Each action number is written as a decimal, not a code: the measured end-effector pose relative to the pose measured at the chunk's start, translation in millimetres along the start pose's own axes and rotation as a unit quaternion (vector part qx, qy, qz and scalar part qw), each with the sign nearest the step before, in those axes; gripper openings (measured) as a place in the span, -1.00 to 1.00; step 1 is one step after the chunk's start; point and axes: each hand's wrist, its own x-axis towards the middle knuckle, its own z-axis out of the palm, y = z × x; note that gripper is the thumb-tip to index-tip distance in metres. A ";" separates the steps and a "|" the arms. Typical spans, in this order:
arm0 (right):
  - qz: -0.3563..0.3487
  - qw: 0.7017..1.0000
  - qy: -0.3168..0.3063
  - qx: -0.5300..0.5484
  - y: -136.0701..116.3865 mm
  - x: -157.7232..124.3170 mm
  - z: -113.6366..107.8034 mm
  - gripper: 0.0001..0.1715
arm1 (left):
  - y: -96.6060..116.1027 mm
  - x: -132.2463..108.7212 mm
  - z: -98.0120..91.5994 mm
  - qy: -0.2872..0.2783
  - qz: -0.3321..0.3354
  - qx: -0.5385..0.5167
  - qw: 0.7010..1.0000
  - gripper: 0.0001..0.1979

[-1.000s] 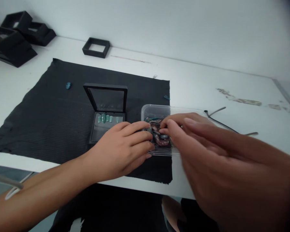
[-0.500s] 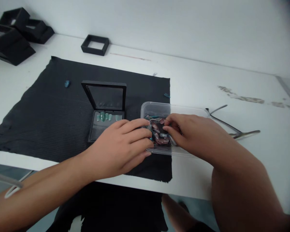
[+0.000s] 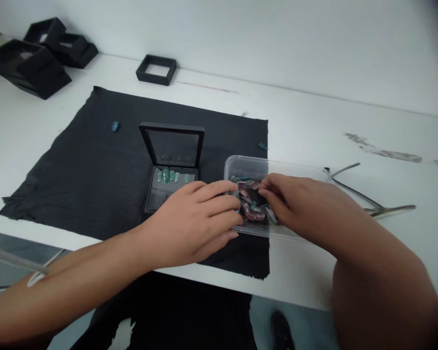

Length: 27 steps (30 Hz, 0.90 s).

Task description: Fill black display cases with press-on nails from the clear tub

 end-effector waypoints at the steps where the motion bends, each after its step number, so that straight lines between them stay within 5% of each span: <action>1: -0.003 1.000 0.000 0.009 1.0 0.0 0.0 -0.64 | 0.0 0.0 -0.1 0.002 0.001 0.001 1.000 -0.80; 9: -0.024 0.994 -0.024 0.105 10.8 -4.8 -5.2 -0.51 | -0.1 -0.8 -0.2 0.027 0.027 0.001 0.999 -0.79; 27: -0.055 0.985 -0.066 0.147 11.3 -4.0 -9.3 -0.74 | 1.0 0.0 0.2 0.027 0.014 -0.009 0.999 -0.83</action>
